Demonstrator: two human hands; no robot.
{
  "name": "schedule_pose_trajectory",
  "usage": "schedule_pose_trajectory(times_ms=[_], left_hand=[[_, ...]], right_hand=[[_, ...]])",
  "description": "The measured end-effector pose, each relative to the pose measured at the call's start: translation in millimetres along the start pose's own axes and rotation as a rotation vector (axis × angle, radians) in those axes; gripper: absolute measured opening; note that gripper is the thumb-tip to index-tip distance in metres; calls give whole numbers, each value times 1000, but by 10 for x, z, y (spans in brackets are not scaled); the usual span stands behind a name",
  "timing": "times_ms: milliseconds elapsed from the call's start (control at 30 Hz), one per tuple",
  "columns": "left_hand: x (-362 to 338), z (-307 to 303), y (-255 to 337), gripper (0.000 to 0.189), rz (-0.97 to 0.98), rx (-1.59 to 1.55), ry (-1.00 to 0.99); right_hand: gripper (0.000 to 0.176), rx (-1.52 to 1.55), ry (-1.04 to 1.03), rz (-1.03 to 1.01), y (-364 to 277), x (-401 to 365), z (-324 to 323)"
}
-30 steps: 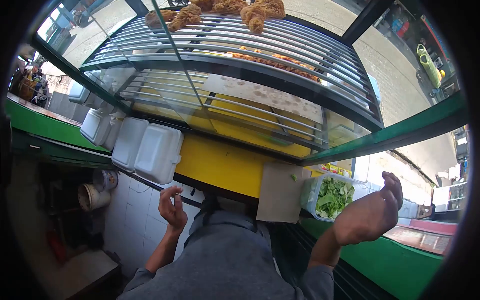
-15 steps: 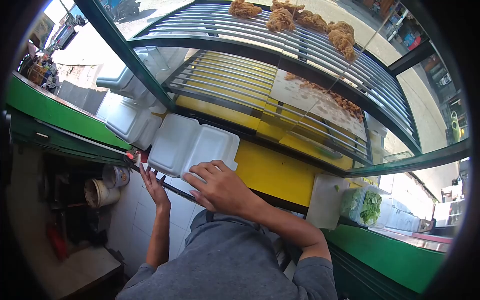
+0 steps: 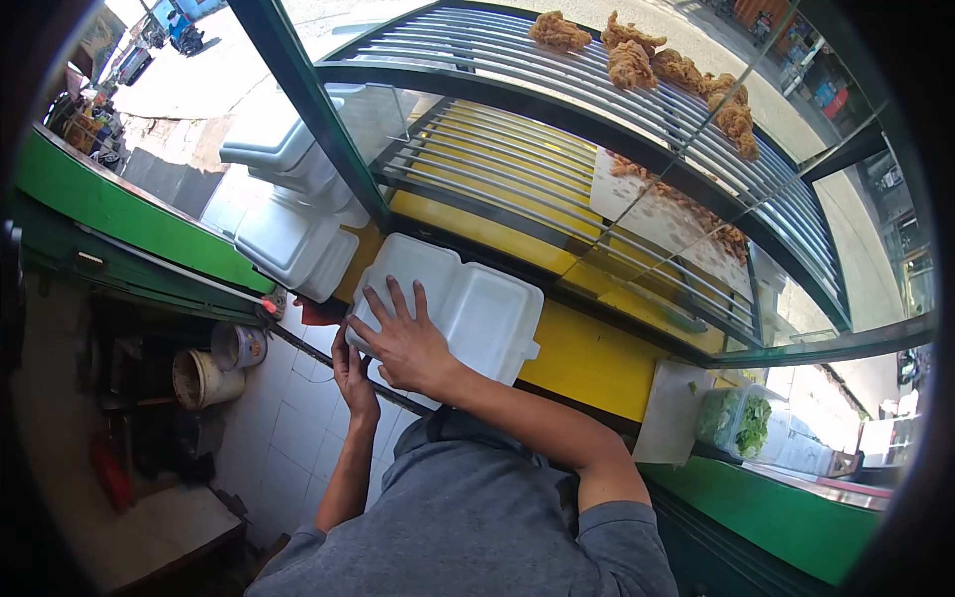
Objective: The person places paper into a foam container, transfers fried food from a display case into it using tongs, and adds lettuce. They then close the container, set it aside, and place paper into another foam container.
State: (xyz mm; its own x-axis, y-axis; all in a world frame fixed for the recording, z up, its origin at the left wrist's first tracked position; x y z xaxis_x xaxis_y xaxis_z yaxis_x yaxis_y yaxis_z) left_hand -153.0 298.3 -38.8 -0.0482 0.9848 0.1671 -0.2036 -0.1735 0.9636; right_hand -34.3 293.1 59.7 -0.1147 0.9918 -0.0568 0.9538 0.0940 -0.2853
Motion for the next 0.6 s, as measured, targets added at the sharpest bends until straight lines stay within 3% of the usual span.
schedule_pose_trajectory(times_ms=[100, 600], left_hand=[[36, -9, -5, 41, 16, -4, -29], [44, -90, -222, 45, -35, -168, -133]], right_hand=[[77, -24, 129, -4, -29, 25, 54], [64, -109, 193, -4, -97, 76, 102]])
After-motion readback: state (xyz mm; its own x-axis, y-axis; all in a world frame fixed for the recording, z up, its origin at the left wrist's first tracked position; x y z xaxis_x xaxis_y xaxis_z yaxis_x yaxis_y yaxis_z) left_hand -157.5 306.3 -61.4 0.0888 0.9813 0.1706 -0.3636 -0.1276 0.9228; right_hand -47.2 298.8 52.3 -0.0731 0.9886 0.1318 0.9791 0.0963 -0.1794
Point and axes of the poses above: each hand's wrist, its own x-axis towards the middle knuckle, its own z-axis out of the palm, y = z × x, the point moved 10 cm from there along x, towards the middle knuckle, and after that the axes turned 12 degrees about z, right-handed, at the moved point
